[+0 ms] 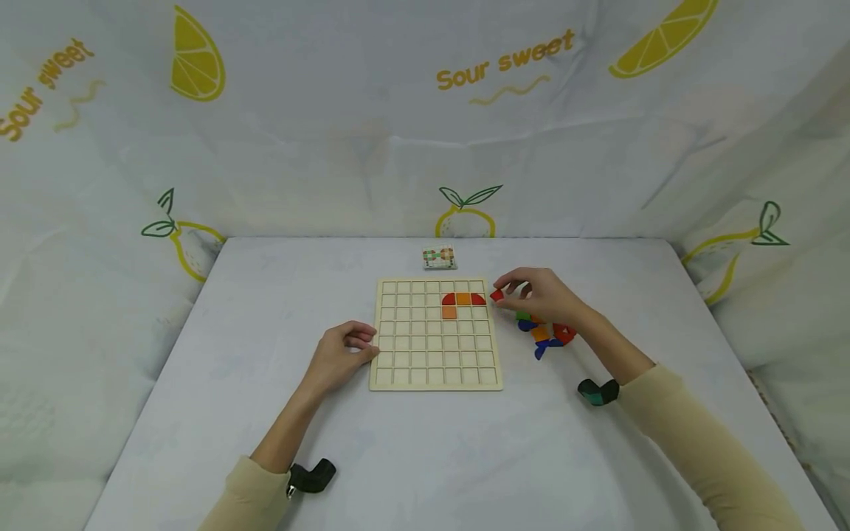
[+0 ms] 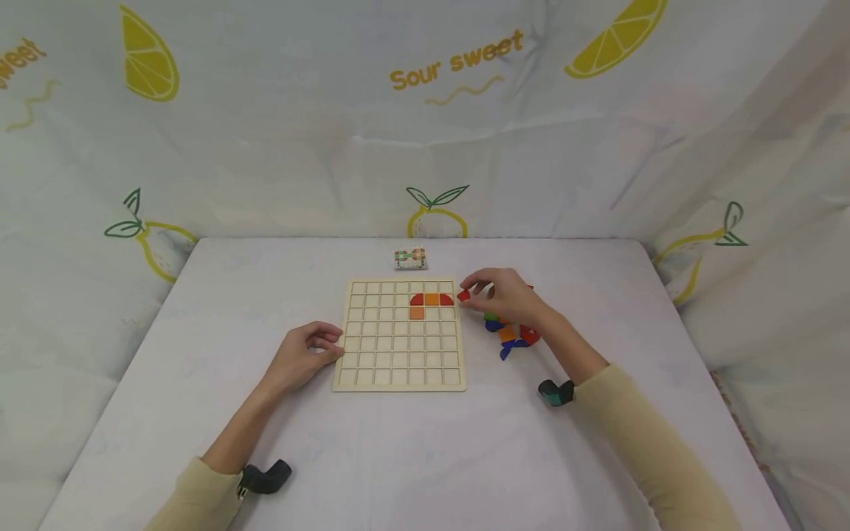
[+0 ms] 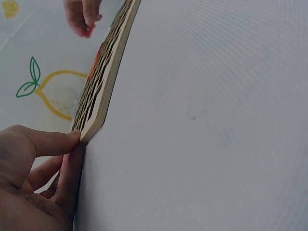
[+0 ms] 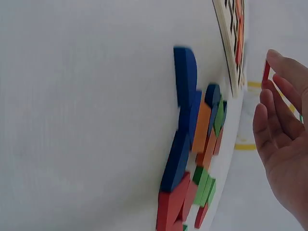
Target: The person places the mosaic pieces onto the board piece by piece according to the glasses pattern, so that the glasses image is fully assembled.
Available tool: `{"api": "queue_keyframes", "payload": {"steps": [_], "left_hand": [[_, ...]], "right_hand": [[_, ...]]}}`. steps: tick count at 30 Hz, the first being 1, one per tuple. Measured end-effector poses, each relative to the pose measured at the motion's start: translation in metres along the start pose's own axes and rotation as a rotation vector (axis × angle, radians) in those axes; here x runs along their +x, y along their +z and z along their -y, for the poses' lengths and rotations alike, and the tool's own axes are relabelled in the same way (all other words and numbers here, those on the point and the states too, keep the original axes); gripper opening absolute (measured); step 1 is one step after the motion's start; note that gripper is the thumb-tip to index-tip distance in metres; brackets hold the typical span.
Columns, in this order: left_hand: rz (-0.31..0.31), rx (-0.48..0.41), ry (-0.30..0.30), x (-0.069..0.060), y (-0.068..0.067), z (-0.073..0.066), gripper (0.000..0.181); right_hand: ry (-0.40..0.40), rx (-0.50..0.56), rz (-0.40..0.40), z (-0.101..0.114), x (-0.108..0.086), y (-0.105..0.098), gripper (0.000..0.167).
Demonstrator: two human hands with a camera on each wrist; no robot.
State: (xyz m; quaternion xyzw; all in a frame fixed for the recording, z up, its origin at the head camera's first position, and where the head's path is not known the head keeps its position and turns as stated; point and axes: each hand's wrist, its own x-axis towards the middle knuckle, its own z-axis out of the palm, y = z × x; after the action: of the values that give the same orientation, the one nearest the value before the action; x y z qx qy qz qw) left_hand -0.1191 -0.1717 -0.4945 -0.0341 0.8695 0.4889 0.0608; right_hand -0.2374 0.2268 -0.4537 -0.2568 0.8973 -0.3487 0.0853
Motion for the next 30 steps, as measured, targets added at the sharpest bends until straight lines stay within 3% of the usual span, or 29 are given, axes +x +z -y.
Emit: {"api": "queue_keyframes", "payload": {"steps": [6, 14, 22, 30], "left_hand": [[0.001, 0.002, 0.001, 0.001, 0.001, 0.000, 0.032], [-0.003, 0.004, 0.001, 0.000, 0.001, 0.000, 0.032], [0.000, -0.004, -0.001, 0.000, 0.000, 0.000, 0.031], [-0.001, 0.000, -0.001, 0.000, 0.000, 0.001, 0.031]], "right_hand": [[-0.118, 0.061, 0.069, 0.022, 0.006, 0.026, 0.031], [-0.159, 0.012, 0.182, 0.045, 0.015, 0.050, 0.023], [-0.158, -0.096, 0.217, 0.055, 0.020, 0.059, 0.022], [-0.136, -0.128, 0.176, 0.053, 0.022, 0.065, 0.024]]}}
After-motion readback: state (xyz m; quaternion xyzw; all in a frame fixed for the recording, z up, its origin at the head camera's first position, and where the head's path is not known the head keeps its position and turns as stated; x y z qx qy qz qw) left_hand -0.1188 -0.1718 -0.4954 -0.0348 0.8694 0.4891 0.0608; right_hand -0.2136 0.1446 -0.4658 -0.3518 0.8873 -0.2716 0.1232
